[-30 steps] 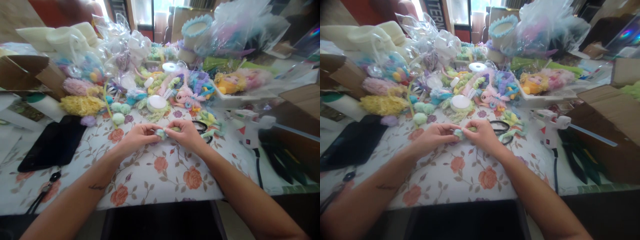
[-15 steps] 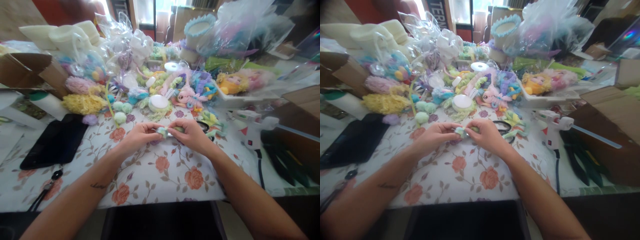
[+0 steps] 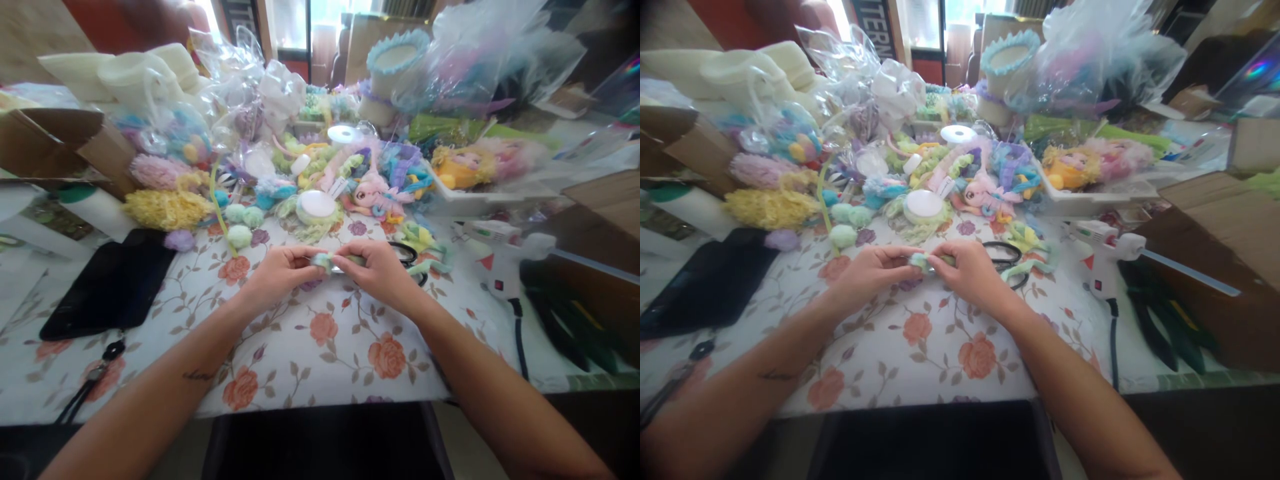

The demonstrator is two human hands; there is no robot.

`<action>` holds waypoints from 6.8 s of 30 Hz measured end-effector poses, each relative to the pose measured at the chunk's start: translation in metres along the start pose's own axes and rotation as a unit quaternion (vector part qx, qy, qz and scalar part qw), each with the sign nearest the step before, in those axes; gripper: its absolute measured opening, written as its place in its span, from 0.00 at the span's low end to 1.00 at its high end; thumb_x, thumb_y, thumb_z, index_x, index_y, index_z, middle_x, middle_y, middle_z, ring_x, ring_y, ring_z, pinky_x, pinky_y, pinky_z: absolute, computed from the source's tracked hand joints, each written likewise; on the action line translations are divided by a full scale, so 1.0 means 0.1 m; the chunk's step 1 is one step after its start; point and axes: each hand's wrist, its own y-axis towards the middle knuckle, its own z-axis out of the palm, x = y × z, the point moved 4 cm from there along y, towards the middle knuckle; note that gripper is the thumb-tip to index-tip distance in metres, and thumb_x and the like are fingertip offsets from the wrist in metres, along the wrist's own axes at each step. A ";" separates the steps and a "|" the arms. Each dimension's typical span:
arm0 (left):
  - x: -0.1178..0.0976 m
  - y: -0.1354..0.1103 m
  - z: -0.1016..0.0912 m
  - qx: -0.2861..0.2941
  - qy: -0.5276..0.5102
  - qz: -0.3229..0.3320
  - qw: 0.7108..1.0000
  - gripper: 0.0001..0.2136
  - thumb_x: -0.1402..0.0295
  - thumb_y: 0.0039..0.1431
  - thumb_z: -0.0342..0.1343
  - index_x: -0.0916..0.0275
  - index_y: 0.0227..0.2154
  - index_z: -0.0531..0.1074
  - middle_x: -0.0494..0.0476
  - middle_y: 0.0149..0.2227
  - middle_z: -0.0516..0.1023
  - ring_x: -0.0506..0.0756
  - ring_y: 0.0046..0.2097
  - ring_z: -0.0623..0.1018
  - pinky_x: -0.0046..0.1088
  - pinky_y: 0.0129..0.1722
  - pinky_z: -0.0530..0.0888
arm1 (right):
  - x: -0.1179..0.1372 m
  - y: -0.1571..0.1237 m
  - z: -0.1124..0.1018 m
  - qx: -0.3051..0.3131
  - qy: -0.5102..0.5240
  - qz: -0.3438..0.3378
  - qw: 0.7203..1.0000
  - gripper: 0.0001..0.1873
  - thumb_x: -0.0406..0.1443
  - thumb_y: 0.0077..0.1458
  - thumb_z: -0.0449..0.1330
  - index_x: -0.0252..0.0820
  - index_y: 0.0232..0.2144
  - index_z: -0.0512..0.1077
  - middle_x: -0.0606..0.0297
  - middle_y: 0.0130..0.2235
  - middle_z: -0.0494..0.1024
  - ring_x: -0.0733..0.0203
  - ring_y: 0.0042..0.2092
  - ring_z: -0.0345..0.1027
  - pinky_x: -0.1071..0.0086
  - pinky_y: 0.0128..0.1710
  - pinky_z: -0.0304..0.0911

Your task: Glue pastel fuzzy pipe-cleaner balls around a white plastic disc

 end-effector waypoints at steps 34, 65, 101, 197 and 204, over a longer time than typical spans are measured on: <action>0.02 0.02 0.00 -0.039 -0.057 0.059 0.996 0.11 0.69 0.47 0.67 0.65 0.35 0.77 0.54 0.33 0.82 0.52 0.34 0.80 0.26 0.36 0.77 | -0.01 -0.02 0.02 -0.039 -0.028 -0.065 0.997 0.06 0.29 0.55 0.60 0.37 0.31 0.78 0.64 0.30 0.79 0.63 0.31 0.69 0.71 0.33 0.59; 0.00 0.00 -0.04 -0.080 0.023 0.092 0.992 0.15 0.66 0.51 0.63 0.66 0.42 0.79 0.58 0.36 0.84 0.55 0.36 0.81 0.27 0.36 0.77 | 0.00 -0.05 0.07 -0.070 -0.022 -0.072 0.995 0.06 0.31 0.55 0.60 0.40 0.30 0.77 0.66 0.30 0.79 0.63 0.32 0.70 0.71 0.34 0.61; -0.04 -0.02 -0.02 -0.061 0.066 0.108 0.990 0.09 0.69 0.52 0.62 0.63 0.37 0.81 0.56 0.38 0.84 0.55 0.39 0.81 0.28 0.40 0.78 | -0.05 -0.01 0.05 0.017 0.122 0.084 0.989 0.08 0.34 0.51 0.59 0.36 0.29 0.77 0.73 0.19 0.66 0.71 0.20 0.53 0.74 0.20 0.49; -0.09 -0.05 0.01 -0.035 -0.067 0.063 0.995 0.09 0.66 0.49 0.65 0.64 0.32 0.75 0.54 0.28 0.81 0.52 0.30 0.79 0.25 0.27 0.73 | -0.15 -0.03 0.25 0.025 0.394 0.143 0.908 0.08 0.37 0.48 0.66 0.38 0.32 0.76 0.66 0.31 0.79 0.64 0.31 0.74 0.71 0.34 0.71; -0.08 -0.05 0.01 -0.033 -0.066 0.064 0.995 0.09 0.66 0.49 0.66 0.64 0.31 0.74 0.53 0.27 0.80 0.52 0.29 0.79 0.23 0.26 0.73 | -0.12 -0.04 0.26 0.018 0.360 0.131 0.923 0.07 0.36 0.48 0.66 0.39 0.30 0.74 0.67 0.29 0.79 0.64 0.28 0.74 0.73 0.29 0.68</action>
